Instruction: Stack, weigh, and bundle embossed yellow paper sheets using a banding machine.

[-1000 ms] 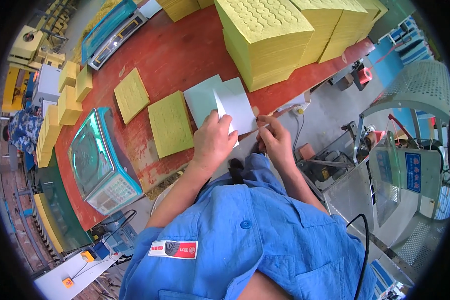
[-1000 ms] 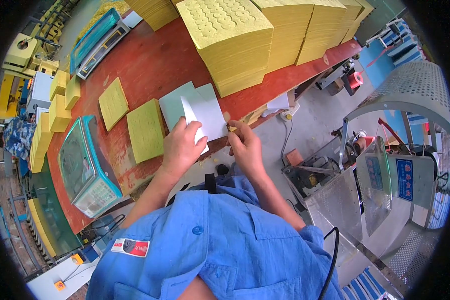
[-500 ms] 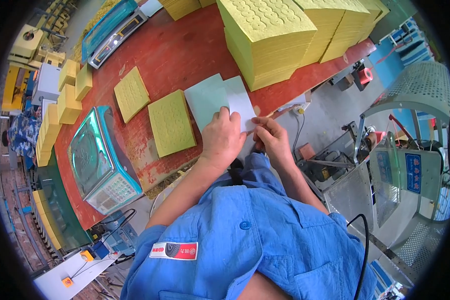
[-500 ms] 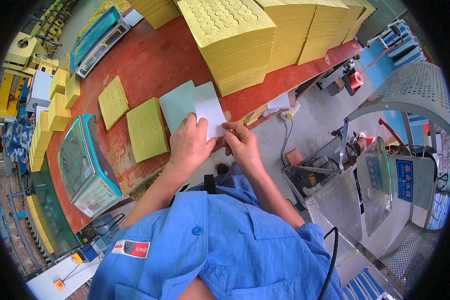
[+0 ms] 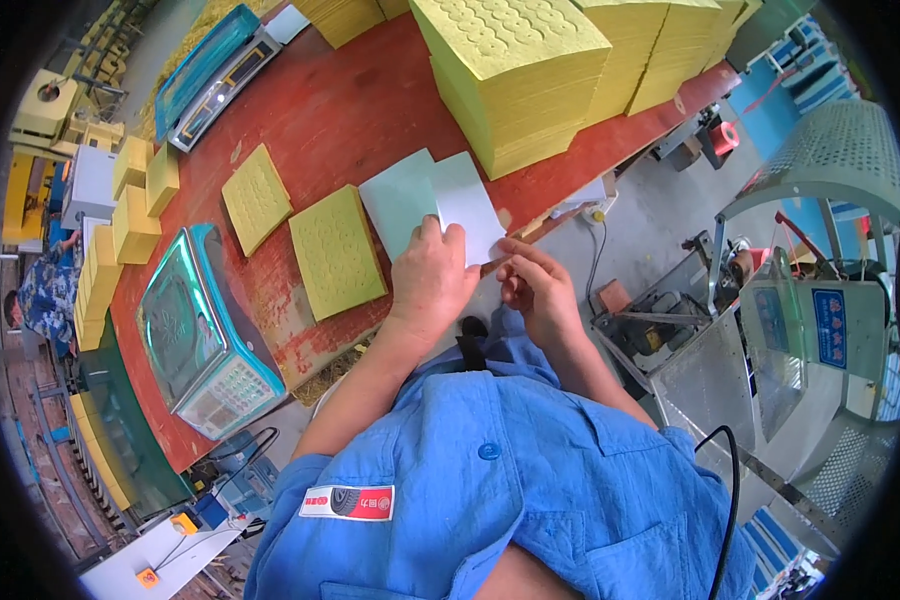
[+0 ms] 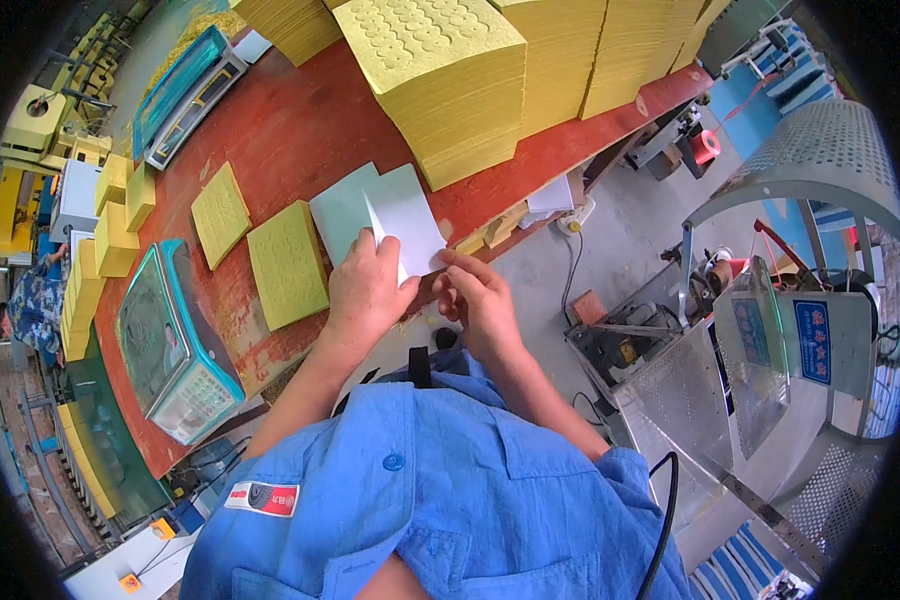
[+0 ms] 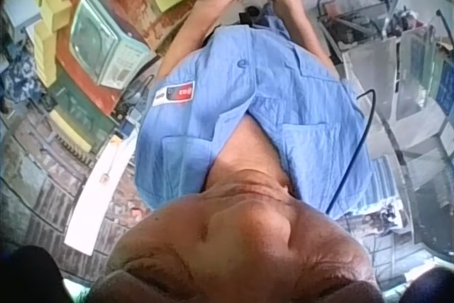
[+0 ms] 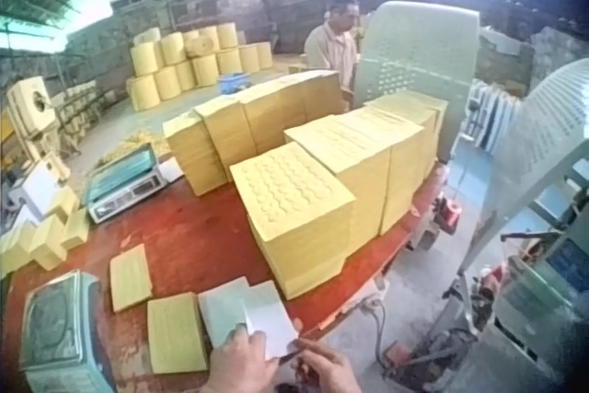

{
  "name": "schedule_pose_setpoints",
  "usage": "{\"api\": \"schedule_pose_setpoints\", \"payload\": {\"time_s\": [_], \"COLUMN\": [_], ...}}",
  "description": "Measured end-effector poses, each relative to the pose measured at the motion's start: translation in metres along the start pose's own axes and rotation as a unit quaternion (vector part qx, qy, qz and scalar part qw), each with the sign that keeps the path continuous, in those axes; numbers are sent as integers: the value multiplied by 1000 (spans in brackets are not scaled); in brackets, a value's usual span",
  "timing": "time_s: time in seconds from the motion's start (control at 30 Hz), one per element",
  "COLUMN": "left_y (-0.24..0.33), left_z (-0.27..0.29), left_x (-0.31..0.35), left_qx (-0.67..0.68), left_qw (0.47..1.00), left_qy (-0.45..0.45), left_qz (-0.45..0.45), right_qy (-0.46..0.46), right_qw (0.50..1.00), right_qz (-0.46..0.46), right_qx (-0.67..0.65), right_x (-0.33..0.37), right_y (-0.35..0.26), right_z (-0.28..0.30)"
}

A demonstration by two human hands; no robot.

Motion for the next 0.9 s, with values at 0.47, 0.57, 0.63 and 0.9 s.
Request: {"api": "schedule_pose_setpoints", "payload": {"time_s": [0.47, 0.57, 0.63, 0.9], "left_y": [-4, -11, -15, -18], "left_z": [3, 0, 2, -14], "left_x": [-2, -6, -12, -21], "left_qx": [65, 75, 111, 192], "left_qw": [997, 996, 992, 980], "left_qy": [40, 9, 1, 12], "left_qz": [11, 55, 58, 58], "right_qy": [-70, -81, -82, -84], "right_qw": [991, 991, 991, 991], "right_qz": [-99, -105, -105, -91], "right_qx": [-56, -2, 29, 41], "right_x": [-18, -22, -22, -25], "right_y": [-5, -6, -7, -4], "right_z": [-19, -21, -22, -21]}}
Point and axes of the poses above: each hand's wrist, its own x-axis away from the middle knuckle, its own z-axis out of the back of the hand, y = z × x, the point moved 4 cm from there along -x, towards the middle knuckle, and after that the axes turned 14 degrees about z, right-handed, at the moved point
